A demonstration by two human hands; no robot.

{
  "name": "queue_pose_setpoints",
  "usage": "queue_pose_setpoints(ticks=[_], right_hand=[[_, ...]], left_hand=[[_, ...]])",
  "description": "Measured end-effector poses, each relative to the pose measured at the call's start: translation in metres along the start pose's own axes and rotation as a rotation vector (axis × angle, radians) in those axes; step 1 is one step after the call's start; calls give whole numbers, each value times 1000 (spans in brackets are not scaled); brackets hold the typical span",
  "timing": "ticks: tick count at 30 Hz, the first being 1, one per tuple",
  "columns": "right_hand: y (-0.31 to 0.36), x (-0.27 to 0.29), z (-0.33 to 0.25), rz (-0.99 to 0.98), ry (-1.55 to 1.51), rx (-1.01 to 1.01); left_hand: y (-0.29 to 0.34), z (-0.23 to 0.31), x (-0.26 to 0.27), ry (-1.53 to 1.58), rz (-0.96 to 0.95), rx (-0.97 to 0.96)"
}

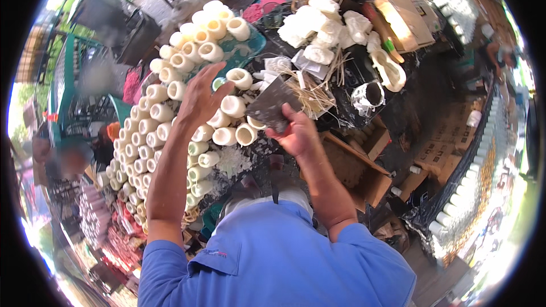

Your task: The person folds white paper pieces and places them into small cylindrical candle molds. They then dip the molds into a green basin containing a white substance, remove them, and arrange them on a tray. The person continues to insert paper into additional molds and organizes the finished items.

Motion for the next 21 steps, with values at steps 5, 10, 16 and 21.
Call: queue_pose_setpoints(ticks=[5, 10, 16, 21], right_hand=[[20, -8, -141, 437, 1575, 457], [-27, 1, -178, 433, 2011, 571], [-42, 19, -170, 798, 2089, 718], [14, -52, -92, 669, 2013, 1171]], left_hand=[[167, -21, 29, -8, -14, 299], [325, -25, 9, -62, 9, 577], [418, -12, -31, -100, 7, 750], [448, -18, -42, -74, 87, 833]])
Point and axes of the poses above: each hand's wrist, its own y-axis away from the middle knuckle, its own x-axis out of the back of the hand, z = x × y, the point moved 9 cm from there along -y, towards the middle knuckle, and after that the axes turned 11 degrees about -x, right-handed, at the moved point
